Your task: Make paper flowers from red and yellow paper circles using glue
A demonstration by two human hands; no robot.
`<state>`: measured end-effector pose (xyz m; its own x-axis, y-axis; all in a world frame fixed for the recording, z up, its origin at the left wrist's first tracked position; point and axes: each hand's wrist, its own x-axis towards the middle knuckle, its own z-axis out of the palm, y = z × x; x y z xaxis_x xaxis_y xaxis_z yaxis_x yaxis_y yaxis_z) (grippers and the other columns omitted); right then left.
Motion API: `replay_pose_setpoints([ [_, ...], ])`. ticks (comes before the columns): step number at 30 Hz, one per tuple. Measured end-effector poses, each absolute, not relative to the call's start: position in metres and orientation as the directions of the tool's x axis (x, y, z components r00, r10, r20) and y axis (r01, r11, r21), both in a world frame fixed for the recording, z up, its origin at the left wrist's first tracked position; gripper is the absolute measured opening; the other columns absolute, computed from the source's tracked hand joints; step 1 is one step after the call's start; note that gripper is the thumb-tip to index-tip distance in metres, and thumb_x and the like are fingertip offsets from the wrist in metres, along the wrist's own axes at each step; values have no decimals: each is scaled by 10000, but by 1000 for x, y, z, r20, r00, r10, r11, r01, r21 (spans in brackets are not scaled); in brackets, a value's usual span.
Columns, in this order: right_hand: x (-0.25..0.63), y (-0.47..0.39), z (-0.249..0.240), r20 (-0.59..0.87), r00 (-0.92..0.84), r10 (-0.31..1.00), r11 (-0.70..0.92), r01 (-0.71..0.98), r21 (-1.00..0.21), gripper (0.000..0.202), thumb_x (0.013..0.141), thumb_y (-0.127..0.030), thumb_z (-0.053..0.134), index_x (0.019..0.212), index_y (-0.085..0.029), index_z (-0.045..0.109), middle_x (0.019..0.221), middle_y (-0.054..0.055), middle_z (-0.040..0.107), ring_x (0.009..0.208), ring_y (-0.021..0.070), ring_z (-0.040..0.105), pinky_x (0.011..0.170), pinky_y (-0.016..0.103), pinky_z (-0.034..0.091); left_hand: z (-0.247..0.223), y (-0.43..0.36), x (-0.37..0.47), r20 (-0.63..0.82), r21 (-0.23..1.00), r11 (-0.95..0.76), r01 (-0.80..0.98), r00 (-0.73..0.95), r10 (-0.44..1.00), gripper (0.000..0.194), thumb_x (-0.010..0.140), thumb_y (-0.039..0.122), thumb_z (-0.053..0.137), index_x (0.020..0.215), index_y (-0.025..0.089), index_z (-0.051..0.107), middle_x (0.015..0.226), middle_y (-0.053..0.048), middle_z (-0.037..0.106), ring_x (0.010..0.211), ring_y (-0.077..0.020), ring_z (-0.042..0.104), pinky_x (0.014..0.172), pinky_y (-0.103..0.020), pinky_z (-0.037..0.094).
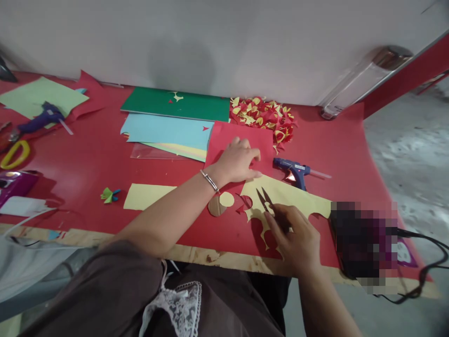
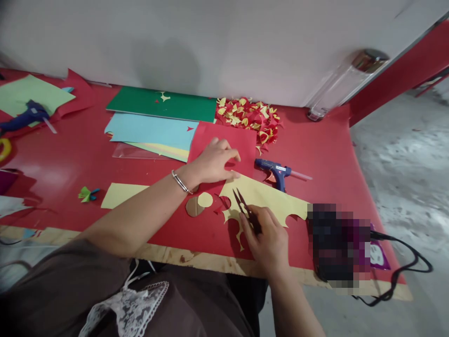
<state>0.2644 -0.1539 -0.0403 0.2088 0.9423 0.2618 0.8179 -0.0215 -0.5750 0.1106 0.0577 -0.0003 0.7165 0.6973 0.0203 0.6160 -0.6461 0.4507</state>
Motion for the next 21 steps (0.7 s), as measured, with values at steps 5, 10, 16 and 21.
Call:
replay_pose_setpoints([
  [5, 267, -172, -51, 309, 373, 875, -122, 787, -604, 367, 1000, -579, 673, 1033, -221, 747, 908, 70, 792, 769, 222, 743, 687, 324, 560, -17, 55, 126, -64, 490, -747, 450, 873, 484, 232, 874, 358, 830, 947, 181, 700, 1107, -123, 690, 1138, -337, 556, 905, -409, 437],
  [10, 263, -175, -50, 353, 472, 808, -177, 766, -618, 351, 990, -539, 710, 1045, -197, 769, 894, 74, 776, 738, 207, 700, 662, 319, 515, -6, 60, 110, 31, 704, -605, 371, 836, 548, 146, 935, 222, 688, 859, 211, 564, 868, -29, 672, 848, -208, 583, 744, -350, 398],
  [16, 264, -176, -50, 395, 458, 796, -172, 798, -577, 350, 996, -536, 702, 1048, -199, 780, 838, 62, 742, 687, 196, 661, 621, 305, 489, 12, 84, 52, -8, 571, -284, 770, 352, 936, 176, 934, 230, 669, 847, 221, 517, 982, -93, 651, 1003, -271, 603, 921, -414, 450],
  [21, 263, -173, -51, 411, 437, 800, -142, 803, -579, 348, 1009, -534, 683, 1018, -196, 768, 822, 58, 732, 687, 192, 656, 624, 298, 476, -10, 86, 38, -64, 413, -127, 902, 168, 984, 89, 961, 229, 661, 1001, 179, 600, 1162, -188, 631, 1275, -384, 542, 1095, -478, 409],
])
